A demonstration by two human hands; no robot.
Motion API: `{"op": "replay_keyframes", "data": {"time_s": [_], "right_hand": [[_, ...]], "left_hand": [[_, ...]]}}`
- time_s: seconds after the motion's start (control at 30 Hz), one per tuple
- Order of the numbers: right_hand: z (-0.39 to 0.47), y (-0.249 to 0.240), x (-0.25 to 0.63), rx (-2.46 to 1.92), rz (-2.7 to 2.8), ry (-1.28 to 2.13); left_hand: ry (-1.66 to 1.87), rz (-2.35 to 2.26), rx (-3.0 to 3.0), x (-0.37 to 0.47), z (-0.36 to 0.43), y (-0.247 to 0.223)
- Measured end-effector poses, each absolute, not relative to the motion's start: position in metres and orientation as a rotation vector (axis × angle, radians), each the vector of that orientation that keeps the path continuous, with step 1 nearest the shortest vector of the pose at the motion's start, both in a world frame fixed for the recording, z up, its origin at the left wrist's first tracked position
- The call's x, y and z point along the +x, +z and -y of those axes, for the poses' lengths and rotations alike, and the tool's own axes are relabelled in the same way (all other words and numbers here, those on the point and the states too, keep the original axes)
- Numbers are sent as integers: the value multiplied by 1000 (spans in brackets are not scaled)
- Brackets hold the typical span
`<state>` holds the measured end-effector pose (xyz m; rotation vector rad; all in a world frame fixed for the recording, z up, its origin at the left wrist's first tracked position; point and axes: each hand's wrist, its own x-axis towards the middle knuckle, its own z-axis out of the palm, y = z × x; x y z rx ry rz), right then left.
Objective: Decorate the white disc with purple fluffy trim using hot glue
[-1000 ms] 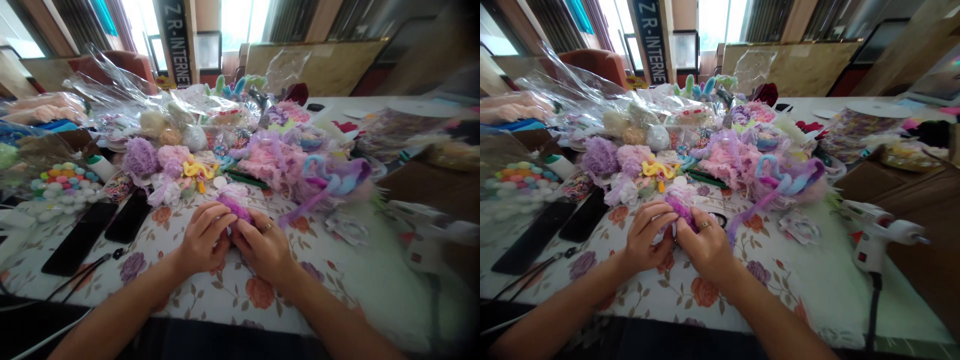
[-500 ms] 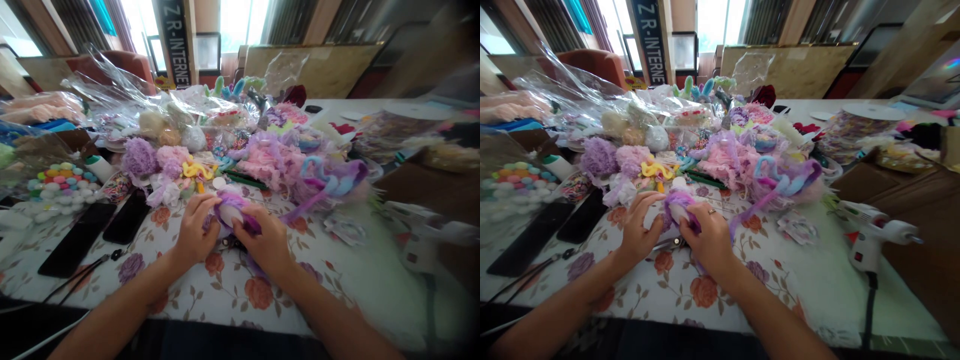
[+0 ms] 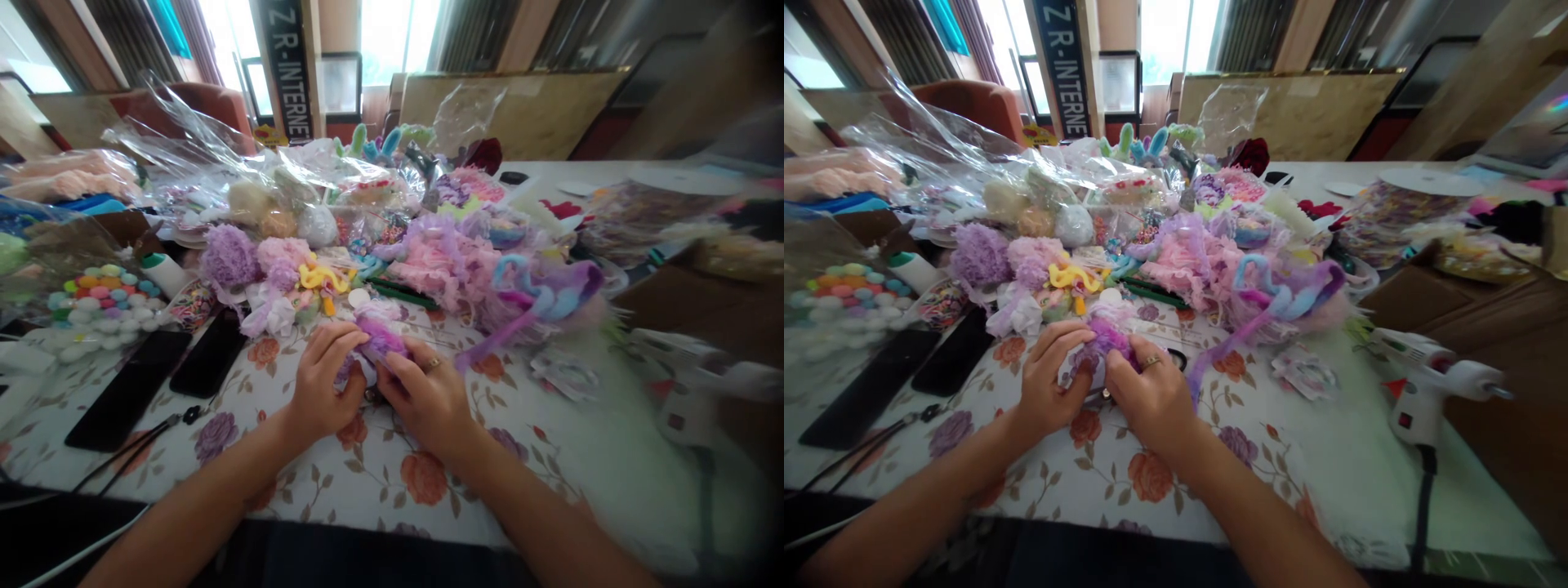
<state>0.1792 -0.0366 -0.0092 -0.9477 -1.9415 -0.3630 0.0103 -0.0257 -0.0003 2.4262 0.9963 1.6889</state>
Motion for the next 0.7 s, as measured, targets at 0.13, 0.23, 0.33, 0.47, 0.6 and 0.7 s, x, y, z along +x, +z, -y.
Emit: {"op": "replay_keyframes", "data": {"time_s": [0.13, 0.23, 0.33, 0.47, 0.6, 0.7], "right_hand": [[39, -12, 181, -908, 1971, -373], [40, -13, 183, -896, 2005, -348], [41, -13, 183, -907, 1997, -354], [41, -6, 179, -876, 2021, -320], [41, 2, 176, -879, 2030, -215], [40, 3, 176, -955, 1941, -206]], "left_hand": [[1723, -917, 2464, 10, 27, 3], [1734, -889, 2519, 10, 28, 3], [1759, -879, 2578, 10, 29, 3], [1752, -735, 2699, 14, 31, 3], [1714, -565, 2737, 18, 31, 2], [1757, -822, 2614, 14, 29, -1]]}}
